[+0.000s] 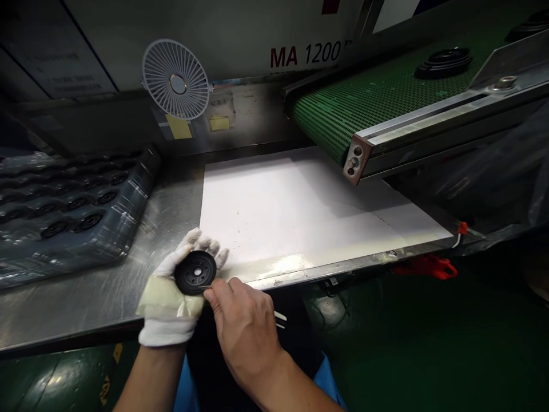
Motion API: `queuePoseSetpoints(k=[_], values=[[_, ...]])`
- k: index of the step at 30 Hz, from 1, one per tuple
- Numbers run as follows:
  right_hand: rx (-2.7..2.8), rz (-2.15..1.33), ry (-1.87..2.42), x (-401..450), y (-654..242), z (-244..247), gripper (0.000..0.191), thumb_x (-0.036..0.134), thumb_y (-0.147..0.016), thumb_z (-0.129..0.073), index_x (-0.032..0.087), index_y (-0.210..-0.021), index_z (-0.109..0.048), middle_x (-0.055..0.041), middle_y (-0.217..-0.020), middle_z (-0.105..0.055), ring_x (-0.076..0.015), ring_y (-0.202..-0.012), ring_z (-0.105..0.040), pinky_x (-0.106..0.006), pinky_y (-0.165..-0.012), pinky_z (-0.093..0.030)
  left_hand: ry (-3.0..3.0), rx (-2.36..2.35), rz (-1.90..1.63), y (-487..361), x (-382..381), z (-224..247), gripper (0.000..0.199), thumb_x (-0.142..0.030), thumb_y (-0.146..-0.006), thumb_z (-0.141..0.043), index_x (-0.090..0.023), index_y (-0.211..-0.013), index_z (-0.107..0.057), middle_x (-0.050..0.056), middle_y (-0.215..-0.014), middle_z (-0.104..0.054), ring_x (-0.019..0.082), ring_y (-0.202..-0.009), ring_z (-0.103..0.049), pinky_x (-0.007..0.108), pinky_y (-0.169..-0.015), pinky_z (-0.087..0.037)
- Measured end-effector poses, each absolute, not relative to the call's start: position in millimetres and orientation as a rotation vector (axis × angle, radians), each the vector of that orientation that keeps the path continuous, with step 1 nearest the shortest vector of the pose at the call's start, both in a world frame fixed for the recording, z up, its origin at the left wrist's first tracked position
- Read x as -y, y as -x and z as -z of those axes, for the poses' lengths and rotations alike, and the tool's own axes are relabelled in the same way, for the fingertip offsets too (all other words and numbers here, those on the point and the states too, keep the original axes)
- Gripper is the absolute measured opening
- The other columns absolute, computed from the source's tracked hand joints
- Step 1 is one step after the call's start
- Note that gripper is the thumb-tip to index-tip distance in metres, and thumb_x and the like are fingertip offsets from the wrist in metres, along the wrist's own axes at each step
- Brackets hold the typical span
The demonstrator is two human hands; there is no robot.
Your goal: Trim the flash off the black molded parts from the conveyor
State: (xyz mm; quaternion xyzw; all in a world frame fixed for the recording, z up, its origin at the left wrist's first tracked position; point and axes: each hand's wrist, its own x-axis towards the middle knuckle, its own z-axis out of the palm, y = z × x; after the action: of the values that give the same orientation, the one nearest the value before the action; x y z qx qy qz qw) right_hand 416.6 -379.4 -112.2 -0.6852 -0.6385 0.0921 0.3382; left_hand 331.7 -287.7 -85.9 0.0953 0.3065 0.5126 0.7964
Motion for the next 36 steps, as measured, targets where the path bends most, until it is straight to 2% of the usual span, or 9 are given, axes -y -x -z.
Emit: queuePoseSetpoints(k=[3,7,13,17,19,25,29,34,36], values=[[1.637,-0.246,1.820,379.6,-425.0,113.1,0.029,0.033,-0.102,-0.032,0.023,-0.087,-0.055,0.0017,-0.072,-0.053,-0.0152,-0.061,-0.048,-0.030,-0.057,-0.024,-0.251,-0.655,-0.978,-326.8,289.5,86.7,0.034,-0.018,-0.075,-0.054,-0.010,-0.108,-0.063,0.014,-0.090,-0.065,0.027,-0.085,-0.063,0.046,-0.072,-0.054],[1.621,-0.244,1.855,380.5,-422.7,115.6,0.030,0.033,-0.102,-0.032,0.023,-0.084,-0.053,0.0019,-0.071,-0.053,-0.0152,-0.060,-0.047,-0.030,-0.057,-0.024,-0.204,-0.681,-1.088,-332.7,289.0,87.5,0.020,-0.014,-0.075,-0.057,-0.012,-0.093,-0.064,0.004,-0.068,-0.059,0.015,-0.065,-0.059,0.034,-0.068,-0.054],[1.650,-0.262,1.795,381.6,-406.6,115.1,0.029,0.032,-0.102,-0.033,0.023,-0.084,-0.054,0.0018,-0.072,-0.053,-0.0153,-0.061,-0.048,-0.030,-0.057,-0.025,-0.164,-0.730,-1.253,-339.7,289.1,87.4,0.013,-0.011,-0.079,-0.058,-0.016,-0.090,-0.063,-0.001,-0.066,-0.057,0.011,-0.066,-0.058,0.031,-0.074,-0.053],[1.647,-0.257,1.765,381.0,-414.6,113.6,0.030,0.032,-0.102,-0.034,0.022,-0.083,-0.055,0.0021,-0.070,-0.053,-0.0148,-0.060,-0.048,-0.030,-0.057,-0.025,-0.259,-0.665,-1.060,-331.3,291.6,87.2,0.029,-0.017,-0.078,-0.055,-0.013,-0.105,-0.063,0.011,-0.091,-0.065,0.026,-0.091,-0.062,0.048,-0.082,-0.052],[1.624,-0.258,1.789,381.4,-421.0,113.6,0.030,0.032,-0.102,-0.033,0.023,-0.085,-0.056,0.0018,-0.072,-0.054,-0.0148,-0.061,-0.049,-0.029,-0.057,-0.026,-0.281,-0.662,-0.990,-328.4,292.7,86.8,0.033,-0.021,-0.078,-0.054,-0.011,-0.108,-0.063,0.014,-0.091,-0.065,0.030,-0.090,-0.062,0.051,-0.077,-0.052],[1.605,-0.218,1.845,382.8,-418.6,114.8,0.030,0.032,-0.102,-0.034,0.022,-0.083,-0.055,0.0011,-0.071,-0.054,-0.0151,-0.060,-0.048,-0.030,-0.057,-0.025,-0.164,-0.666,-1.121,-338.2,291.0,86.2,0.011,-0.016,-0.079,-0.058,-0.015,-0.088,-0.064,0.001,-0.067,-0.057,0.012,-0.064,-0.058,0.031,-0.067,-0.054],[1.632,-0.235,1.798,381.9,-407.9,113.9,0.029,0.031,-0.102,-0.033,0.022,-0.085,-0.056,0.0005,-0.072,-0.055,-0.0157,-0.062,-0.050,-0.029,-0.058,-0.026,-0.125,-0.684,-1.214,-341.4,290.6,86.5,0.009,-0.013,-0.080,-0.059,-0.016,-0.087,-0.063,-0.001,-0.067,-0.057,0.011,-0.065,-0.058,0.031,-0.073,-0.053],[1.616,-0.222,1.779,381.9,-415.2,112.7,0.031,0.032,-0.102,-0.034,0.022,-0.082,-0.055,0.0012,-0.070,-0.054,-0.0149,-0.060,-0.049,-0.029,-0.057,-0.026,-0.252,-0.623,-0.990,-329.6,292.5,86.2,0.031,-0.019,-0.079,-0.054,-0.012,-0.108,-0.063,0.014,-0.095,-0.065,0.029,-0.093,-0.062,0.050,-0.081,-0.051],[1.599,-0.200,1.793,382.5,-421.0,113.1,0.029,0.032,-0.102,-0.035,0.022,-0.084,-0.056,0.0013,-0.070,-0.054,-0.0148,-0.060,-0.049,-0.029,-0.057,-0.025,-0.266,-0.621,-0.941,-327.4,292.0,86.2,0.035,-0.020,-0.078,-0.053,-0.011,-0.110,-0.062,0.014,-0.091,-0.065,0.029,-0.087,-0.063,0.050,-0.076,-0.053]])
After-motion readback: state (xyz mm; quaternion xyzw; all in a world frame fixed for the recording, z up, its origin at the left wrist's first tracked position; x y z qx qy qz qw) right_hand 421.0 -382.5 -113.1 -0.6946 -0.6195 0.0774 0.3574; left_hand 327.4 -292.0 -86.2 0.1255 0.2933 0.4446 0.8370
